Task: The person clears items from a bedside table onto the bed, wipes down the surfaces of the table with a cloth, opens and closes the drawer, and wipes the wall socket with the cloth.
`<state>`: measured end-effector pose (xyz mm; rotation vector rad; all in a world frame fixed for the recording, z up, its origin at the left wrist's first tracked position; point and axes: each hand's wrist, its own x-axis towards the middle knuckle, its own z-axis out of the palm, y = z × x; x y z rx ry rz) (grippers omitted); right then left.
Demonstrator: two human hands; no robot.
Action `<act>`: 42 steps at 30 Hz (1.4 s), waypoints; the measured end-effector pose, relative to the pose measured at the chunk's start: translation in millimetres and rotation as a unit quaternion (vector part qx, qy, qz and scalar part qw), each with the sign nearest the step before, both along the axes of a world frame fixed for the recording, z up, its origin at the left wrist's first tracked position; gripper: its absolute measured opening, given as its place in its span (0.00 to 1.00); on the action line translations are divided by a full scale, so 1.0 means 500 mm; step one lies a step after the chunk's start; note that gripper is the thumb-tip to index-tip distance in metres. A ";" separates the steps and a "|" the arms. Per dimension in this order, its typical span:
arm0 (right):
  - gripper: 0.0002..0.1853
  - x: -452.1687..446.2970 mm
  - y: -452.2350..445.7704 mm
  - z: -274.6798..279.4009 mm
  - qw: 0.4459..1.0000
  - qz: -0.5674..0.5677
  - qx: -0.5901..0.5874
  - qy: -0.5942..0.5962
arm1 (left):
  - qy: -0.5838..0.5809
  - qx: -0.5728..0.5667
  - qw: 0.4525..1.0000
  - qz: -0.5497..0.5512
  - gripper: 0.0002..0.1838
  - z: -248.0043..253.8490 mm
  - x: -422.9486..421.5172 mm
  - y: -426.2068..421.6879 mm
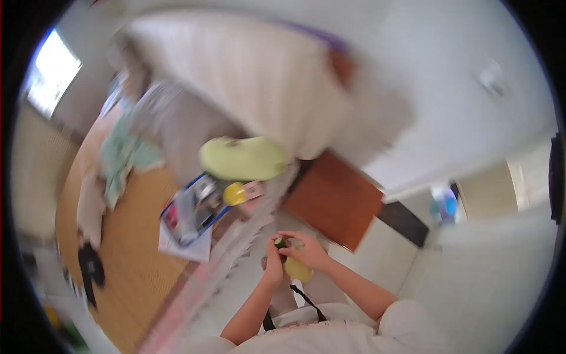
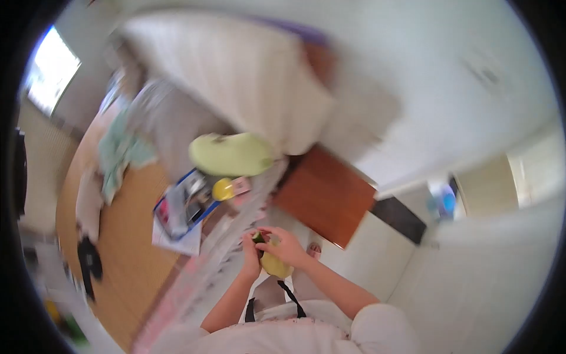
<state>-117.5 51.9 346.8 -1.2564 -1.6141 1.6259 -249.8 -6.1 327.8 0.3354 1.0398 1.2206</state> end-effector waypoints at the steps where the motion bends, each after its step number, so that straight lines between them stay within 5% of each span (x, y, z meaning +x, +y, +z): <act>1: 0.29 0.059 -0.021 0.033 0.998 -0.035 0.039 -0.044 | -0.002 0.010 0.998 -0.064 0.26 0.004 0.040 0.010; 3: 0.28 0.172 -0.051 0.079 0.984 -0.153 0.066 -0.057 | 0.001 0.134 0.974 -0.184 0.30 -0.004 0.136 0.045; 10: 0.20 0.582 -0.191 0.045 0.894 -0.448 0.024 0.002 | 0.061 0.200 0.855 -0.474 0.35 0.065 0.604 0.074; 12: 0.24 0.735 -0.250 0.029 0.801 -0.557 -0.149 0.162 | 0.097 0.206 0.843 -0.487 0.38 -0.021 0.768 0.068; 14: 0.25 0.886 -0.293 -0.066 0.742 -0.603 -0.114 0.269 | 0.071 0.130 0.752 -0.642 0.43 0.004 0.962 0.042; 16: 0.25 1.075 -0.289 -0.102 0.654 -0.703 -0.145 0.238 | 0.082 0.160 0.771 -0.611 0.44 -0.068 1.180 0.036; 18: 0.22 1.284 -0.257 -0.112 0.629 -0.733 -0.108 0.235 | 0.134 0.126 0.743 -0.643 0.39 -0.092 1.390 0.064; 20: 0.19 1.514 -0.182 -0.130 0.611 -0.745 -0.049 0.264 | 0.075 0.166 0.804 -0.566 0.36 -0.099 1.621 0.115; 24: 0.22 1.884 -0.032 -0.175 0.590 -0.711 -0.040 0.380 | 0.044 0.119 0.813 -0.569 0.34 -0.051 1.945 0.272; 27: 0.25 1.990 0.032 -0.322 0.630 -0.666 -0.198 0.346 | 0.215 0.048 0.772 -0.597 0.34 -0.058 2.008 0.313; 30: 0.23 1.905 0.010 -0.304 0.666 -0.680 -0.196 0.238 | 0.094 -0.003 0.776 -0.624 0.24 -0.200 1.963 0.300; 32: 0.21 1.848 -0.016 -0.324 0.630 -0.674 -0.259 0.286 | 0.128 -0.061 0.786 -0.602 0.21 -0.278 1.886 0.280; 36: 0.25 1.683 -0.126 -0.463 0.741 -0.516 -0.261 0.341 | 0.182 -0.074 0.830 -0.522 0.23 -0.314 1.704 0.258; 38: 0.28 1.608 -0.145 -0.442 0.734 -0.419 -0.443 0.300 | 0.255 0.012 0.847 -0.467 0.24 -0.310 1.608 0.238; 42: 0.26 1.443 -0.105 -0.369 0.776 -0.293 -0.486 0.275 | 0.292 0.021 0.849 -0.440 0.22 -0.333 1.383 0.185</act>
